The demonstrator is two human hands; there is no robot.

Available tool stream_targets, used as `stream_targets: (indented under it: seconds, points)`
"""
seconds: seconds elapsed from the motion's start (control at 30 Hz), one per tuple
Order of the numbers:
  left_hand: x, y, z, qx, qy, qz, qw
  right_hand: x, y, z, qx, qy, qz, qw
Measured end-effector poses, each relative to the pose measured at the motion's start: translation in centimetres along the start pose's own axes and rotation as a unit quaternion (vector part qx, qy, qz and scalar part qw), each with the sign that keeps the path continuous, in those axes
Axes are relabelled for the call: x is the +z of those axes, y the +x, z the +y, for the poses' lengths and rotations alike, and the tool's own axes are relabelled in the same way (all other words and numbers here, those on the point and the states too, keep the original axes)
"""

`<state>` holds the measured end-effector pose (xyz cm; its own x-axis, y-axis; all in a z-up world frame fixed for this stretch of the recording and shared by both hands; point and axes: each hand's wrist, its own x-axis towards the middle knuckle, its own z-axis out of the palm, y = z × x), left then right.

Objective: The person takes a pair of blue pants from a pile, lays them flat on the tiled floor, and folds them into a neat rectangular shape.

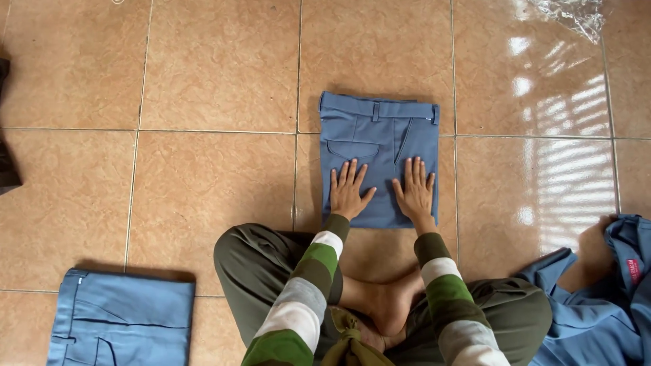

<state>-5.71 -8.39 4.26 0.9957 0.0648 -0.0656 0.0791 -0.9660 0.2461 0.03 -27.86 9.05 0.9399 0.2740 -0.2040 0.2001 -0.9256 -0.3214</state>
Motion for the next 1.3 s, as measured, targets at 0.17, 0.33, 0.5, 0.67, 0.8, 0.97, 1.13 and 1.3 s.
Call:
stream_targets:
  seconds: [0.17,0.33,0.5,0.67,0.8,0.97,1.13,1.3]
  points:
    - [0.7,1.3,-5.7,-0.090,0.042,0.027,0.995,-1.6,-0.2,6.4,0.083,-0.023,-0.013,0.996]
    - [0.2,5.1,-8.1,-0.202,0.085,0.126,0.967,-3.0,1.5,6.7,0.136,0.001,0.025,0.990]
    - [0.0,8.4,-1.6,-0.041,-0.041,0.043,0.997,-1.0,5.8,-1.0,0.006,0.021,0.029,0.999]
    - [1.7,7.0,-3.0,-0.033,-0.007,-0.002,0.999,1.0,6.1,-1.2,-0.012,0.009,0.015,1.000]
    - [0.6,6.6,-5.7,-0.084,0.044,0.070,0.993,-0.9,5.5,1.2,0.032,0.059,0.031,0.997]
    - [-1.4,7.1,-9.3,-0.232,-0.014,0.071,0.970,-0.6,5.0,8.1,0.105,-0.003,0.137,0.985]
    - [0.2,7.0,-9.4,-0.289,0.065,0.177,0.938,4.0,7.1,12.9,0.163,0.074,0.124,0.976]
    - [2.6,7.3,-4.1,-0.331,-0.082,0.064,0.938,3.3,7.3,6.9,0.220,0.170,0.002,0.961]
